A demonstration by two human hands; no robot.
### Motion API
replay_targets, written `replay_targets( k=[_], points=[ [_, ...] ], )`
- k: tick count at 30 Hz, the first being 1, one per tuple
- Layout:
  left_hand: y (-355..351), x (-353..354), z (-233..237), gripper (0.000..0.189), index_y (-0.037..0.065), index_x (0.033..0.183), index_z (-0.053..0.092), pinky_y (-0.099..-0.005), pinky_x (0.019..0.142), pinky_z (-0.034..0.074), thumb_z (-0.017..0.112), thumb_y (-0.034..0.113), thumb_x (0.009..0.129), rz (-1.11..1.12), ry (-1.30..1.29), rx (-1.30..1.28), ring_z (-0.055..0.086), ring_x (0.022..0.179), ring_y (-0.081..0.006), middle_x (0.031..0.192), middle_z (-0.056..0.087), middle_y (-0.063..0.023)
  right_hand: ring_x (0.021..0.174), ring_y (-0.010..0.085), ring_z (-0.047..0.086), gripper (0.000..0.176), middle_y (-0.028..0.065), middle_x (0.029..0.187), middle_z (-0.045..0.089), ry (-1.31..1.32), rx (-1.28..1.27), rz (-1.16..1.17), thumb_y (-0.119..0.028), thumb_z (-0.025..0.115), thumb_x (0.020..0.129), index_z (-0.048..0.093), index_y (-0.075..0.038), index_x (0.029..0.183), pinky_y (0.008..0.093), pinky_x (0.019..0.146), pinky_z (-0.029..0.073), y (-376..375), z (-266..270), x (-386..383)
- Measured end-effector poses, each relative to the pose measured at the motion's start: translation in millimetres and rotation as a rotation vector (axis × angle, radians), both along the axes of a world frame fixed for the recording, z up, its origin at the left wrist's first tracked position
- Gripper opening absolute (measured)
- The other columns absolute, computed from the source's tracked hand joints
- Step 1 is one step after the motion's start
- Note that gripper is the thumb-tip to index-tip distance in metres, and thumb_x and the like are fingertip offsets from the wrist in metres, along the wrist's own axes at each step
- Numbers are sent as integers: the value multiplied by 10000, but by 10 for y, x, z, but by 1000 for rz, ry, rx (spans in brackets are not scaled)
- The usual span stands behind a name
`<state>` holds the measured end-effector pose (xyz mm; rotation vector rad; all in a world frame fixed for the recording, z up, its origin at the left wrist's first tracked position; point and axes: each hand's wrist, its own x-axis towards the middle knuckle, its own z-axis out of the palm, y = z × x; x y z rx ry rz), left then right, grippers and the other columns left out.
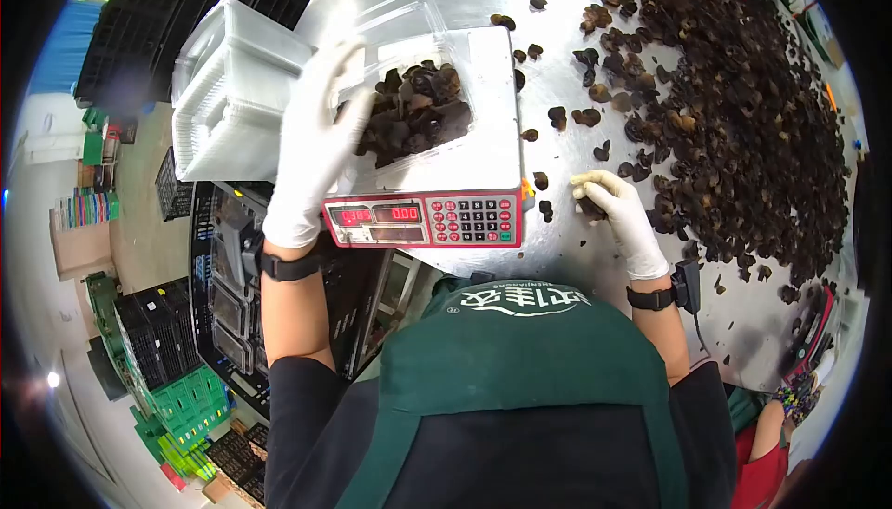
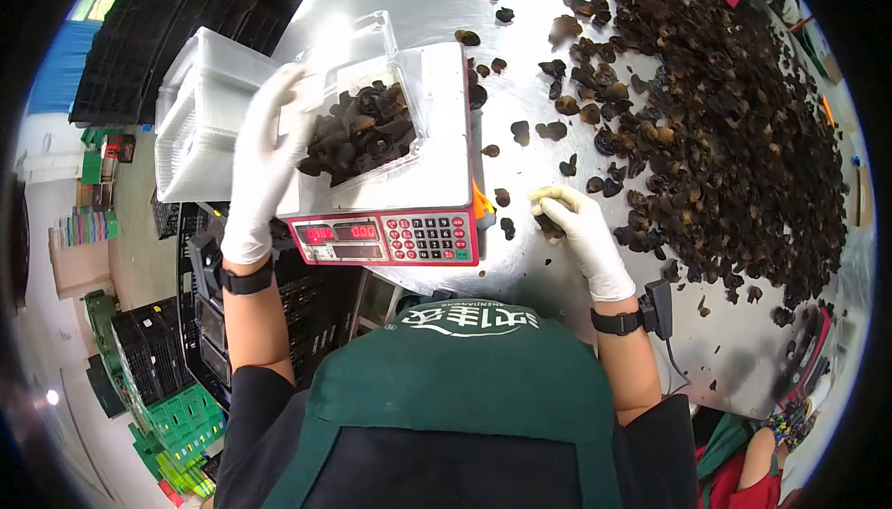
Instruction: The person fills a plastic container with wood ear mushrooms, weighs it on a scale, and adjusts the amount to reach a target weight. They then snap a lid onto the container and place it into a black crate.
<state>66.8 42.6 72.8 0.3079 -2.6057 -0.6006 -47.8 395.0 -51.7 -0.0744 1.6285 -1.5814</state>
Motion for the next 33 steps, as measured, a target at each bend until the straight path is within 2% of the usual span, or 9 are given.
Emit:
replay_targets(
  k=[4,10,11,14,17,21,27,31,33],
  points=[
    [-209,340,18,388,52,1255,641,-330,938,477,697,110,876,232,-130,235,634,1031,-205,1195,664,-101,711,54,544,243,14,923,687,36,31,66,-105,559,924,682,-20,1116,213,626,434,-32,6,-67],
    [117,344,-387,354,53,1105,679,-380,910,479,739,60,756,-44,-231,-161,628,1005,-311,1083,675,-115,926,117,631,363,61,960,701,159,-42,139,12,504,807,660,38,1133,243,851,478,-80,-57,-62],
    [179,325,-324,352,56,1104,681,-384,893,486,740,66,757,-52,-237,-139,628,1010,-312,1078,678,-114,766,86,596,383,61,977,708,195,-28,169,-2,500,798,673,21,1139,225,717,472,-86,-42,-48],
    [238,295,-116,415,65,1184,671,-314,829,485,731,34,774,-65,-224,166,642,905,-204,1088,689,-69,693,51,533,365,45,932,713,248,45,224,-9,511,808,684,7,1128,206,644,431,-130,98,-17],
    [-26,339,73,401,44,1234,655,-232,762,473,704,18,836,8,-235,296,604,815,-75,1110,694,-27,864,77,629,282,39,927,715,196,86,222,-58,562,863,699,-6,1104,222,791,475,-122,167,-6],
    [-437,210,91,280,61,1156,707,-246,714,505,687,134,887,152,-108,282,607,763,-84,890,713,-42,824,74,635,253,48,906,712,144,117,219,-69,581,878,694,6,1092,213,687,469,-105,179,-23],
    [-562,-55,25,243,44,1043,709,-299,749,533,664,232,896,221,-113,131,703,783,-225,878,724,-140,764,76,606,224,46,855,696,211,121,213,-126,574,940,701,7,1069,209,658,452,-208,199,-22],
    [-636,-240,-91,378,53,1143,679,-325,773,537,666,348,907,356,-320,-43,701,836,-250,932,725,-140,694,64,565,224,26,827,678,266,144,179,-131,559,953,709,6,1046,208,628,433,-244,177,-47],
    [-853,-182,-343,427,63,1201,645,-370,819,532,631,377,912,363,-300,-204,683,900,-349,965,709,-188,621,43,512,230,9,818,668,287,161,179,-141,553,965,704,-1,1068,194,570,393,-204,103,-69]
  ],
)
